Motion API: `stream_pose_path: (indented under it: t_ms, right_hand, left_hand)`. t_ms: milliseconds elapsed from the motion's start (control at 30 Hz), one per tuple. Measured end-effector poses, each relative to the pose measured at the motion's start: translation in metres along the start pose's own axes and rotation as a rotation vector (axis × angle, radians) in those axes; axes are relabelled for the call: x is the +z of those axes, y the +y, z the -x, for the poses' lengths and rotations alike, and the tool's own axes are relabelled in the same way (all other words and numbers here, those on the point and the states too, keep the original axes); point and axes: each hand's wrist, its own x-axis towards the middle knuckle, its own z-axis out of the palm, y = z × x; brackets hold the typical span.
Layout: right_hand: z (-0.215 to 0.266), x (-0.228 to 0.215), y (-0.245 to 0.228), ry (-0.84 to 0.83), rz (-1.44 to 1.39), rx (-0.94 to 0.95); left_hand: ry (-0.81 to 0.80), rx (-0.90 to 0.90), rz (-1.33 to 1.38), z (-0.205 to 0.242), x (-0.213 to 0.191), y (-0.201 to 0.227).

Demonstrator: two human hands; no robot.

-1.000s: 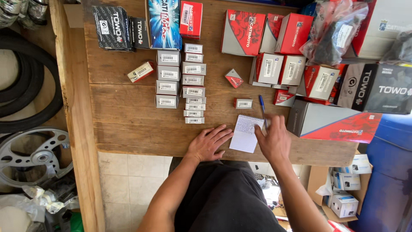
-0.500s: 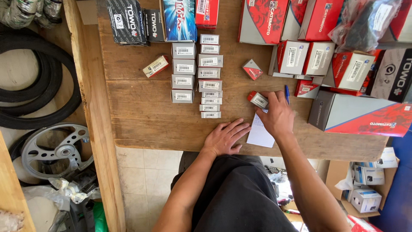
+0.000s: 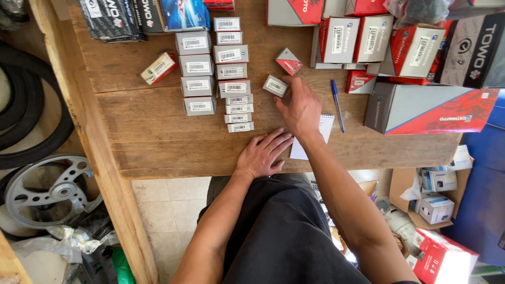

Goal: The person writes on a notepad with a blue pen while standing at a wooden table. They repeatedly pick up small boxes, look at them, and place them back down, appearing to count or record inventory items.

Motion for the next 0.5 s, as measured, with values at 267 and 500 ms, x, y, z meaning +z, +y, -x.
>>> stream_pose_path:
  t_ms: [267, 500]
  right_hand:
    - [0.017, -0.028, 0.007, 0.098, -0.211, 0.351]
    - [-0.031, -0.038, -0.007, -0.072, 0.009, 0.115]
  left_hand:
    - [-0.014, 0.001, 0.008, 0.0, 0.0, 0.001]
    - [-0.041, 0.0, 0.014, -0.002, -0.006, 0.001]
